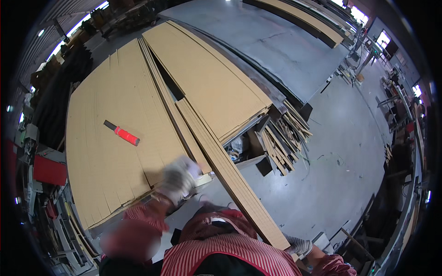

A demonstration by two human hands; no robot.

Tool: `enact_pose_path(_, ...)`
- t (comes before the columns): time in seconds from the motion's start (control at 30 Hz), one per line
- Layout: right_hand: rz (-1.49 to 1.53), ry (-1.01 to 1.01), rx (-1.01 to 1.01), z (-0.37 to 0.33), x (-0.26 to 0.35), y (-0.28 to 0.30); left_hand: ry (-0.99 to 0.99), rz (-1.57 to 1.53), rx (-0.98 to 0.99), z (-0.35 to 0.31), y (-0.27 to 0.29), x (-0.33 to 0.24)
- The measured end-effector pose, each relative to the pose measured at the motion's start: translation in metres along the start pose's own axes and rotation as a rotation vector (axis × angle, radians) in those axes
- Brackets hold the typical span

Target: Cutting cardboard sheets and thin wooden strips using a utility knife on a metal workstation in an industrial setting.

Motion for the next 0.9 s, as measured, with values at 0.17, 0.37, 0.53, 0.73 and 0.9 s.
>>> enact_pose_path(0.17,-0.004,0.009,-0.024,0.002,0.009,-0.005,0.397,-0.074,0.015,0.044,0.012,0.016)
enact_pose_path(0.37,0.056,0.078,0.019,0.01,-0.018,0.005,0.007,-0.511,-0.293,0.003,0.064,-0.001)
enact_pose_path(0.53,-0.185,0.059,-0.12,0.02,0.006,-0.001,-0.006,-1.172,-0.593,-0.083,0.038,0.025)
enact_pose_path(0.73,-0.453,0.248,-0.154,0.103,0.144,-0.028,0.273,-1.155,-0.591,-0.09,-0.078,0.016)
enact_pose_path(0.9,-0.387,0.023,-0.153,0.191,0.233,-0.025,0.213,-0.871,-0.331,-0.055,-0.096,0.054)
Point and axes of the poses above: each hand's wrist, its own z-axis towards the middle knuckle, its own y-axis out of the back of the hand, x = y × z, the point moved 1 cm from there along z, towards the middle knuckle, and after that the axes turned 13 degrees about -y, right-handed, at the moved point
